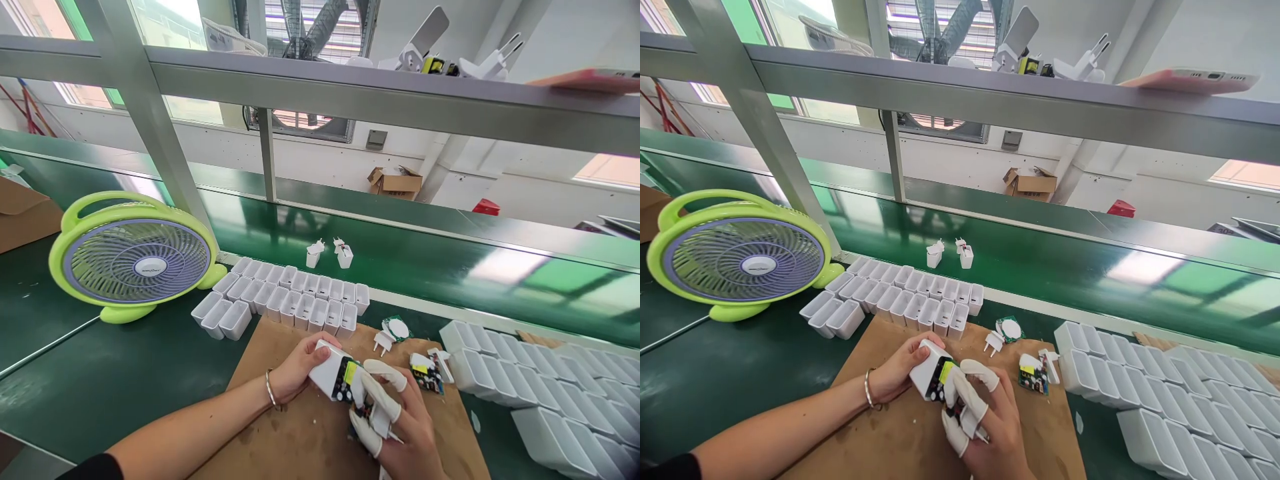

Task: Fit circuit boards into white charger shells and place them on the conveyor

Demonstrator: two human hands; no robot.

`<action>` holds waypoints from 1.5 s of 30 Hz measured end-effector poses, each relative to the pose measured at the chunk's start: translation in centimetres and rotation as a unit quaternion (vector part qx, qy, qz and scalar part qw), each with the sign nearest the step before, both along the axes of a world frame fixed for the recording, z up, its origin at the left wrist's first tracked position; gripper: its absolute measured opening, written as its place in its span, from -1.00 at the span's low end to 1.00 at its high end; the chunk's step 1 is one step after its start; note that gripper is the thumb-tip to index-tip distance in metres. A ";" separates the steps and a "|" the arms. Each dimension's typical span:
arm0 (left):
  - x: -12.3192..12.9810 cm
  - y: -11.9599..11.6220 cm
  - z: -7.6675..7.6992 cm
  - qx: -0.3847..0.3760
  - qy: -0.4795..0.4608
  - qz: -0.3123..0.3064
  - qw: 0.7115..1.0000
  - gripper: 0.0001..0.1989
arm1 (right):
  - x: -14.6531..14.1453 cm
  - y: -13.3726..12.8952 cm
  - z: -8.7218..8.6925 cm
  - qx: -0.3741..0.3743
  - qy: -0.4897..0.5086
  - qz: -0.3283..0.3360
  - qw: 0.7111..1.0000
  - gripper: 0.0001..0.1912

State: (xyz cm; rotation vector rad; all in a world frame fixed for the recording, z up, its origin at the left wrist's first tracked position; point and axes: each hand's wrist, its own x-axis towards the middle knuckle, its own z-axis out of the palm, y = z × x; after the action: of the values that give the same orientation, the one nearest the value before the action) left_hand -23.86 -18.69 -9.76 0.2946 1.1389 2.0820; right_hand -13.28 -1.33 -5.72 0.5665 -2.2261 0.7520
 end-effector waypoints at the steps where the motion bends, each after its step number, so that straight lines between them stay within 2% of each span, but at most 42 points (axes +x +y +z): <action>1: 0.0 0.0 0.0 -0.001 0.000 0.000 1.000 -0.36 | 0.0 0.0 0.0 0.000 0.000 0.001 1.000 -0.63; 17: 0.0 -0.1 -0.1 0.003 0.010 -0.006 1.000 -0.37 | 0.1 -0.1 -0.4 0.010 0.002 -0.002 1.000 -0.61; 24: 0.1 0.2 -0.4 0.006 0.044 -0.011 0.999 -0.40 | -0.2 0.0 -0.2 0.024 0.046 -0.006 0.999 -0.66; 29: 0.7 -0.2 -0.6 0.005 0.106 -0.041 0.994 -0.47 | -0.5 0.6 -1.4 0.061 0.047 -0.007 0.997 -0.62; 31: 1.1 -0.5 -0.5 0.001 0.176 -0.052 0.983 -0.32 | -0.5 0.8 -2.7 0.014 0.008 -0.022 1.000 -0.57; 33: 1.6 -0.6 -0.3 -0.035 0.296 -0.047 0.953 -0.14 | -0.5 1.0 -4.2 -0.079 -0.062 -0.038 0.994 -0.52; 34: 1.8 -0.6 -0.2 -0.066 0.355 -0.035 0.932 -0.16 | -0.4 1.0 -5.0 -0.129 -0.105 -0.042 0.985 -0.49; 36: 2.1 -0.5 0.2 -0.134 0.426 0.000 0.895 -0.31 | -0.2 0.9 -6.1 -0.208 -0.178 -0.027 0.961 -0.46; 39: 2.2 -0.5 0.4 -0.195 0.446 0.042 0.873 -0.36 | 0.2 0.8 -6.1 -0.324 -0.255 0.074 0.908 -0.36; 41: 2.3 -0.6 0.2 -0.187 0.454 0.058 0.869 -0.34 | 0.2 0.7 -4.8 -0.441 -0.297 0.137 0.836 -0.41; 43: 2.3 -0.7 -0.1 -0.137 0.478 0.076 0.864 -0.33 | 0.2 0.4 -2.8 -0.545 -0.334 0.147 0.755 -0.55; 45: 2.5 -0.7 -0.3 -0.086 0.516 0.093 0.847 -0.32 | 0.1 0.0 -0.6 -0.594 -0.387 0.148 0.690 -0.56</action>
State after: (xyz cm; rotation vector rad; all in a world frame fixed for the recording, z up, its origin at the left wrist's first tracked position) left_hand -21.40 -19.41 -10.05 1.3764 2.0037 1.9378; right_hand -13.16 -1.28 -6.37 -0.1395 -1.6546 2.6702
